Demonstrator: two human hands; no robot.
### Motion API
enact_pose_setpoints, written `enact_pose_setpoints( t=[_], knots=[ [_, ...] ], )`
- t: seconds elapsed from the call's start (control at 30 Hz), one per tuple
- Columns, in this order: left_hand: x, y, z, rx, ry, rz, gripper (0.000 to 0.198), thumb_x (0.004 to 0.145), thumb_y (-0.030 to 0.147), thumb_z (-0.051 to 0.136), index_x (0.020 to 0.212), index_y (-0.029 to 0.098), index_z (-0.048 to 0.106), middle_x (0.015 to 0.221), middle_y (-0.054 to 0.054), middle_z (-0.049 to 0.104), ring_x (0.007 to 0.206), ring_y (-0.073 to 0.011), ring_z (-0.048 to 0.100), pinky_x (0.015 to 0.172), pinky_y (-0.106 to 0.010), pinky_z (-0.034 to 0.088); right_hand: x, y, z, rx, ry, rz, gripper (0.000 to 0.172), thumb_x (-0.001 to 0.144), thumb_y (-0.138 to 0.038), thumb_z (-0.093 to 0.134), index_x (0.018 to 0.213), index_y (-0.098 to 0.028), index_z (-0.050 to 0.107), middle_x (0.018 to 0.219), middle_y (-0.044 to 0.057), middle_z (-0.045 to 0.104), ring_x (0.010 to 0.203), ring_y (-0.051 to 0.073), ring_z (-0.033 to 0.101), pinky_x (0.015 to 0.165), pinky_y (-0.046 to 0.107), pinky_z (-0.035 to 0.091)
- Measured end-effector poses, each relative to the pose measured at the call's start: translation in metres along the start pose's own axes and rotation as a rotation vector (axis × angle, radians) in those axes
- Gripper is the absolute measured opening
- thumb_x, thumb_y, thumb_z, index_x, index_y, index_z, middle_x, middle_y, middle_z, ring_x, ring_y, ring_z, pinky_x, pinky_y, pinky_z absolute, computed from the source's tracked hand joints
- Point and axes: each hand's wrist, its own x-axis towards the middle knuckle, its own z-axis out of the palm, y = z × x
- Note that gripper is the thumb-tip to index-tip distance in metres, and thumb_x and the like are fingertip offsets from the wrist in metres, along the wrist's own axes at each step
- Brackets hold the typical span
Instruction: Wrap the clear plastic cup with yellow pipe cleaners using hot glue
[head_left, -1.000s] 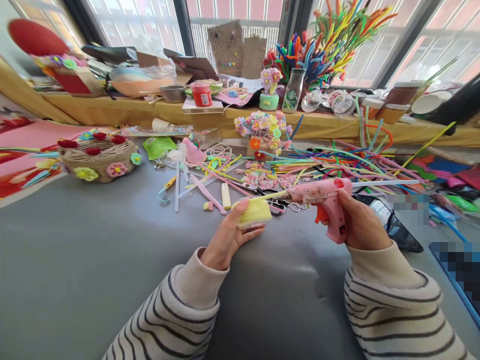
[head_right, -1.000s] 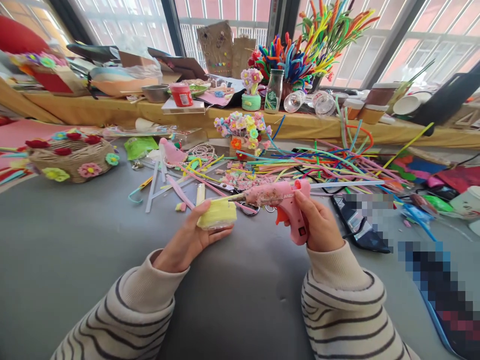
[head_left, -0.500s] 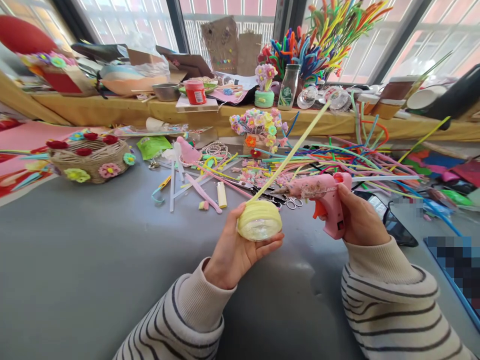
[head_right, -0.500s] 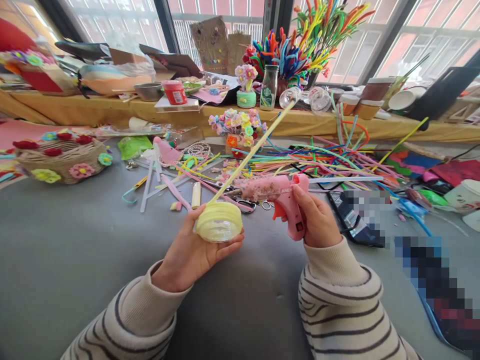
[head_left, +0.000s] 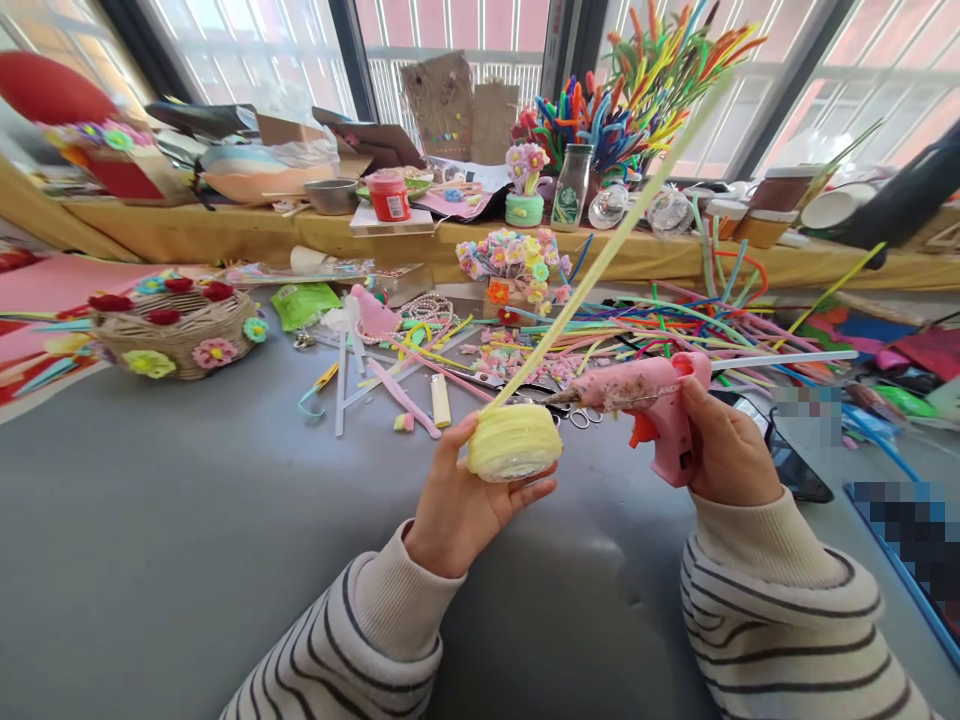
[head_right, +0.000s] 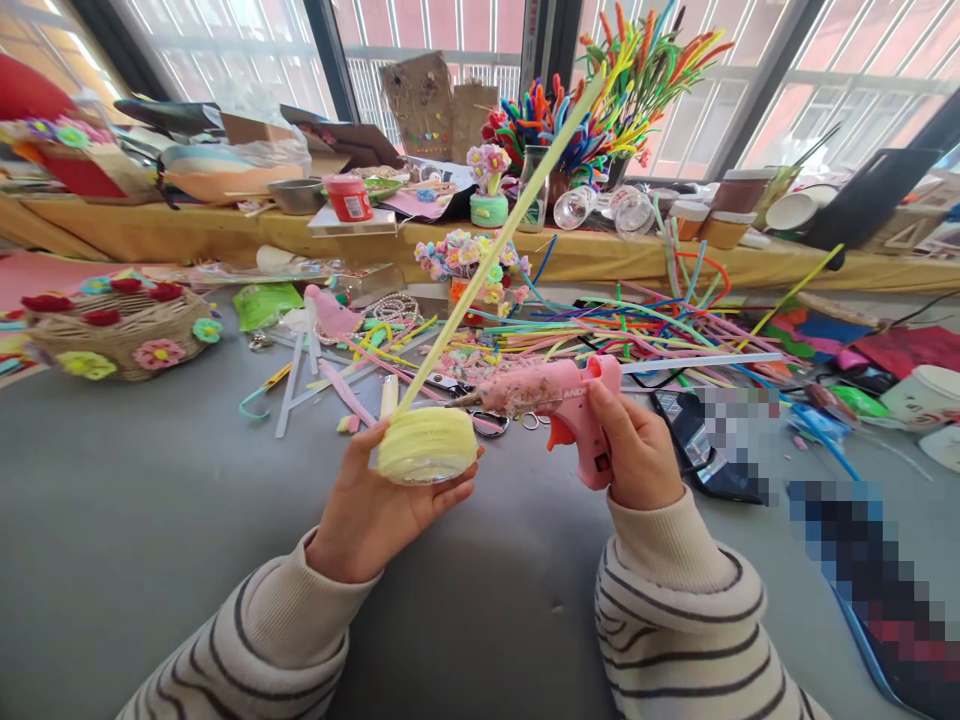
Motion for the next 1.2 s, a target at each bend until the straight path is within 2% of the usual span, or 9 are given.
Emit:
enact_pose_setpoints(
  t=[0.13,0.3,0.43,0.53,0.67,0.77,0.93,1.1,1.2],
  knots=[
    [0.003,0.004,0.001,-0.005,-0.037,0.07,0.041,0.073,0.042,0.054,0.1,0.012,0.062,0.095,-0.012,0.07,0.088,-0.0256,0.065,0.078,-0.037,0.05,-0.002,0.0,-0.001,0.007,0.032,-0.026,0.045,0.07,-0.061,0.059,0.062,-0.017,0.062,0.05,0.002,0.06,0.037,0.009,0.046,0.032,0.022,0.026],
    [0.006,0.006,0.002,0.008,-0.067,0.116,0.038,0.071,0.042,0.057,0.094,0.013,0.065,0.091,-0.01,0.072,0.087,-0.025,0.065,0.078,-0.038,0.051,-0.001,-0.001,-0.004,0.014,0.044,0.0,0.048,0.066,-0.064,0.061,0.064,-0.016,0.064,0.053,0.004,0.062,0.04,0.012,0.049,0.032,0.023,0.027],
    [0.007,0.005,0.001,-0.015,-0.082,0.157,0.037,0.071,0.04,0.058,0.094,0.012,0.066,0.092,-0.01,0.072,0.088,-0.0248,0.066,0.08,-0.039,0.051,-0.003,0.0,-0.002,-0.028,0.021,-0.011,0.049,0.068,-0.064,0.058,0.063,-0.016,0.064,0.051,0.004,0.061,0.034,0.009,0.042,0.031,0.022,0.022],
    [0.008,0.005,-0.001,-0.031,-0.121,0.184,0.037,0.071,0.039,0.059,0.096,0.011,0.066,0.096,-0.009,0.072,0.091,-0.0244,0.066,0.083,-0.038,0.051,-0.006,-0.001,0.002,-0.079,0.05,-0.061,0.05,0.07,-0.065,0.055,0.058,-0.016,0.062,0.048,0.002,0.059,0.033,0.007,0.038,0.031,0.022,0.02],
    [0.01,0.005,-0.003,-0.034,-0.196,0.196,0.033,0.074,0.036,0.058,0.094,0.011,0.067,0.097,-0.008,0.073,0.093,-0.0217,0.066,0.085,-0.033,0.051,-0.011,-0.004,0.009,-0.201,0.092,-0.206,0.053,0.074,-0.064,0.051,0.053,-0.017,0.061,0.042,0.0,0.053,0.035,0.007,0.038,0.035,0.021,0.029],
    [0.011,0.005,-0.006,-0.016,-0.162,0.203,0.032,0.072,0.036,0.062,0.093,0.012,0.068,0.098,-0.007,0.072,0.095,-0.023,0.065,0.085,-0.034,0.051,-0.011,-0.006,0.012,-0.216,0.119,-0.189,0.054,0.073,-0.065,0.051,0.051,-0.017,0.058,0.044,0.001,0.055,0.039,0.008,0.044,0.039,0.02,0.035],
    [0.013,0.01,-0.005,-0.004,-0.115,0.222,0.037,0.068,0.041,0.064,0.093,0.014,0.067,0.098,-0.007,0.072,0.095,-0.0252,0.065,0.085,-0.035,0.05,0.003,0.003,0.002,-0.22,0.187,-0.064,0.05,0.069,-0.064,0.056,0.064,-0.015,0.062,0.05,0.001,0.059,0.045,0.009,0.052,0.041,0.018,0.039],
    [0.024,0.025,-0.001,0.031,-0.13,0.234,0.044,0.066,0.042,0.064,0.1,0.014,0.064,0.099,-0.006,0.071,0.093,-0.0247,0.065,0.084,-0.036,0.052,0.016,0.012,-0.014,-0.18,0.146,0.004,0.046,0.053,-0.055,0.073,0.075,-0.015,0.063,0.06,0.002,0.062,0.053,0.011,0.055,0.041,0.017,0.04],
    [0.03,0.03,-0.003,0.06,-0.091,0.267,0.044,0.069,0.041,0.062,0.104,0.014,0.062,0.103,-0.006,0.069,0.096,-0.0246,0.064,0.086,-0.036,0.051,0.013,0.01,-0.013,-0.207,0.172,-0.011,0.05,0.058,-0.057,0.069,0.084,-0.015,0.065,0.068,0.005,0.065,0.062,0.014,0.059,0.041,0.017,0.04]
  ],
)
